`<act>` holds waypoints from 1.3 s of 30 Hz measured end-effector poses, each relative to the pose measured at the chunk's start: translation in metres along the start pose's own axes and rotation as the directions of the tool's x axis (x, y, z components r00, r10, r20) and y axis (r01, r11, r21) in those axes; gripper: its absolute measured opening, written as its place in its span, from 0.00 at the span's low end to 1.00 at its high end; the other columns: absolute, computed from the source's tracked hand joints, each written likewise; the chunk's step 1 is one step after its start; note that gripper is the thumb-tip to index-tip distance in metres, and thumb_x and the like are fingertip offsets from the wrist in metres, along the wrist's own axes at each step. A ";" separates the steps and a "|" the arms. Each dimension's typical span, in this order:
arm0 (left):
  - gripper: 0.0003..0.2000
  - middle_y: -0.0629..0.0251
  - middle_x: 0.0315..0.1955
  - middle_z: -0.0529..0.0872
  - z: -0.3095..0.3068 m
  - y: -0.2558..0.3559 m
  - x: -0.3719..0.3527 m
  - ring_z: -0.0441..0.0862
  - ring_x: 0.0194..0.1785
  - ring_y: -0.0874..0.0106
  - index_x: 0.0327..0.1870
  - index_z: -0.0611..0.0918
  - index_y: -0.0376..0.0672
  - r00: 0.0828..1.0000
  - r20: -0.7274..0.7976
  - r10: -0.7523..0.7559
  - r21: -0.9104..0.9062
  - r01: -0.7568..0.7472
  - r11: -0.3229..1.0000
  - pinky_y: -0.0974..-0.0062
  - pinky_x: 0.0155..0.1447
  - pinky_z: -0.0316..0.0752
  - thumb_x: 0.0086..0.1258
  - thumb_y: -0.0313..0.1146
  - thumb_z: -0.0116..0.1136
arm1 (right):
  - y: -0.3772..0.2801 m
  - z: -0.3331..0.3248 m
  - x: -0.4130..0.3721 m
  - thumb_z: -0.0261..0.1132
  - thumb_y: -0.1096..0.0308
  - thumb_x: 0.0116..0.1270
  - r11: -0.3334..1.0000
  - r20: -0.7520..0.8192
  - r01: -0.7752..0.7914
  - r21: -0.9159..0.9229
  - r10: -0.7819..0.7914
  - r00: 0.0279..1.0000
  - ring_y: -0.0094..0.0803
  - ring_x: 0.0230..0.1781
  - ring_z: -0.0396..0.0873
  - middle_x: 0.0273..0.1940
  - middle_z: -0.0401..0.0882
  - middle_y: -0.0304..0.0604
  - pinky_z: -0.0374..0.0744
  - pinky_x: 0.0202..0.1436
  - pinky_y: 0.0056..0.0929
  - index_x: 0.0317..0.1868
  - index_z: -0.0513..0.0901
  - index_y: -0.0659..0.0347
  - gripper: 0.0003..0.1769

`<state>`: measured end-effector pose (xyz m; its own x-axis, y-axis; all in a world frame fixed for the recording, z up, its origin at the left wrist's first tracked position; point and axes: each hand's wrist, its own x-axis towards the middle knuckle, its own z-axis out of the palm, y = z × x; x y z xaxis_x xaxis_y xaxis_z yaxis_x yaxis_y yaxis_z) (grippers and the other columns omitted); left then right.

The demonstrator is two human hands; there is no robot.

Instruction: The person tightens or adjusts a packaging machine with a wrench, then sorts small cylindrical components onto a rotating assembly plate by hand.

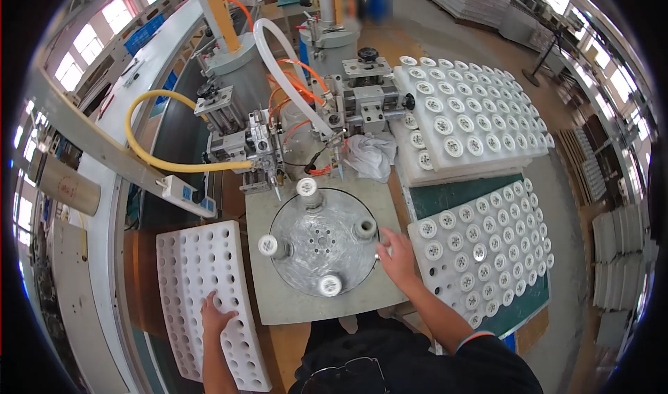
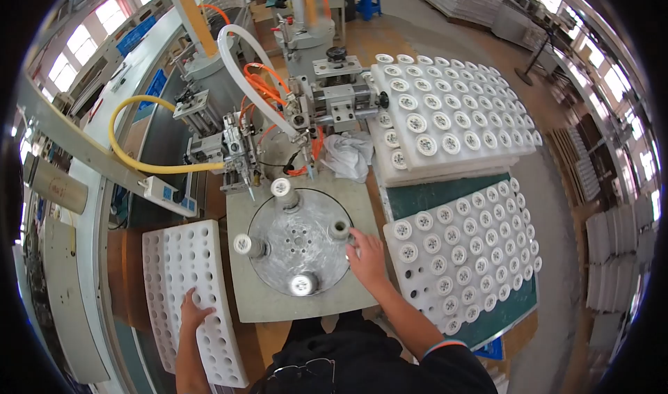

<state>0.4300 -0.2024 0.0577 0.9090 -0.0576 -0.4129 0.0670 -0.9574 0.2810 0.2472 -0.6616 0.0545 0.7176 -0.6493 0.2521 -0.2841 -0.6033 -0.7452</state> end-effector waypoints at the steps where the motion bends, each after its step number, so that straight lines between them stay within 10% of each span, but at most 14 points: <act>1: 0.48 0.52 0.62 0.66 -0.007 0.004 -0.003 0.60 0.66 0.53 0.64 0.63 0.54 1.000 0.005 0.018 0.010 -0.019 1.000 0.58 0.64 0.64 0.34 0.35 0.78 | -0.008 0.004 0.011 0.63 0.69 0.55 0.989 0.020 0.119 -0.083 -0.117 0.993 0.35 0.34 0.73 0.31 0.74 0.40 0.68 0.40 0.34 0.52 0.76 0.56 0.21; 9: 0.46 0.51 0.62 0.65 -0.005 0.000 -0.008 0.59 0.66 0.53 0.64 0.64 0.55 0.999 -0.010 0.045 0.011 -0.045 0.999 0.47 0.60 0.62 0.38 0.41 0.76 | -0.015 0.065 -0.018 0.64 0.64 0.54 0.756 0.448 0.523 -0.394 -0.339 0.827 0.33 0.40 0.72 0.35 0.74 0.37 0.64 0.41 0.35 0.56 0.73 0.53 0.26; 14: 0.47 0.47 0.63 0.63 0.001 -0.003 -0.016 0.58 0.67 0.51 0.66 0.62 0.56 0.997 -0.059 0.049 0.052 -0.046 0.998 0.48 0.62 0.62 0.39 0.43 0.74 | -0.046 0.032 -0.014 0.67 0.60 0.51 0.915 0.213 0.369 -0.166 -0.332 0.919 0.37 0.48 0.72 0.46 0.75 0.41 0.64 0.52 0.40 0.58 0.72 0.51 0.31; 18: 0.46 0.46 0.63 0.63 0.000 -0.003 -0.012 0.57 0.67 0.49 0.66 0.62 0.54 0.996 -0.052 0.077 0.016 -0.076 0.997 0.51 0.62 0.62 0.40 0.41 0.74 | 0.015 -0.011 -0.013 0.67 0.58 0.51 0.829 -0.065 -0.026 -0.559 -0.013 0.998 0.43 0.59 0.65 0.59 0.67 0.47 0.59 0.59 0.48 0.62 0.68 0.52 0.35; 22: 0.46 0.46 0.61 0.65 0.000 -0.008 -0.011 0.57 0.67 0.49 0.65 0.63 0.50 0.995 -0.043 0.092 -0.016 -0.093 0.996 0.55 0.63 0.62 0.40 0.39 0.74 | 0.039 -0.046 -0.005 0.67 0.55 0.53 0.734 -0.097 -0.070 -0.676 0.005 0.995 0.43 0.65 0.58 0.66 0.58 0.48 0.57 0.63 0.51 0.65 0.65 0.53 0.38; 26: 0.37 0.50 0.54 0.75 0.012 -0.068 0.031 0.72 0.58 0.57 0.61 0.69 0.39 0.909 -0.037 0.415 -0.097 -0.417 0.904 0.61 0.60 0.68 0.45 0.34 0.71 | 0.061 -0.042 -0.010 0.66 0.55 0.54 0.763 -0.069 -0.057 -0.644 0.017 0.997 0.39 0.64 0.60 0.64 0.62 0.43 0.58 0.62 0.48 0.64 0.65 0.53 0.37; 27: 0.24 0.48 0.54 0.75 -0.008 -0.029 0.004 0.73 0.56 0.56 0.58 0.73 0.36 0.924 0.031 0.381 -0.002 -0.381 0.924 0.64 0.59 0.68 0.61 0.35 0.62 | 0.064 -0.042 -0.012 0.65 0.55 0.55 0.778 -0.072 -0.049 -0.626 0.006 0.997 0.39 0.64 0.60 0.63 0.63 0.43 0.59 0.62 0.48 0.64 0.65 0.54 0.36; 29: 0.27 0.46 0.59 0.70 -0.005 -0.021 0.006 0.69 0.59 0.54 0.61 0.70 0.38 0.937 0.048 0.347 0.111 -0.350 0.930 0.61 0.63 0.64 0.61 0.35 0.63 | 0.067 -0.043 -0.012 0.64 0.54 0.56 0.795 -0.107 -0.072 -0.603 0.009 0.994 0.39 0.61 0.62 0.60 0.64 0.43 0.63 0.58 0.46 0.63 0.66 0.54 0.35; 31: 0.27 0.48 0.59 0.69 -0.004 0.004 -0.006 0.70 0.59 0.56 0.61 0.70 0.38 0.751 -0.251 0.610 -0.026 -0.636 0.772 0.63 0.61 0.67 0.62 0.36 0.62 | 0.068 -0.041 -0.012 0.63 0.53 0.57 0.769 -0.141 -0.102 -0.631 0.016 0.990 0.38 0.58 0.64 0.59 0.66 0.42 0.65 0.55 0.43 0.63 0.66 0.55 0.34; 37: 0.17 0.57 0.41 0.83 0.000 0.181 -0.063 0.79 0.42 0.66 0.53 0.77 0.39 0.776 0.077 0.626 -0.373 -0.559 0.740 0.68 0.43 0.72 0.65 0.34 0.58 | 0.073 -0.054 0.003 0.62 0.56 0.59 0.795 -0.037 -0.086 -0.600 0.080 0.996 0.42 0.53 0.69 0.55 0.67 0.46 0.69 0.53 0.37 0.60 0.67 0.59 0.31; 39: 0.28 0.52 0.48 0.80 0.027 0.207 -0.048 0.79 0.50 0.63 0.56 0.73 0.35 0.708 0.142 0.692 -0.486 -0.559 0.672 0.68 0.51 0.75 0.51 0.29 0.67 | 0.065 -0.064 0.007 0.63 0.57 0.58 0.880 -0.029 -0.077 -0.468 0.072 0.997 0.44 0.54 0.68 0.55 0.67 0.46 0.70 0.55 0.39 0.59 0.68 0.59 0.30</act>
<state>0.3889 -0.4057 0.1121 0.6317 -0.7431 -0.2208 -0.2634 -0.4736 0.8404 0.1937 -0.7347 0.0475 0.6762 -0.7044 0.2159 -0.6034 -0.6977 -0.3862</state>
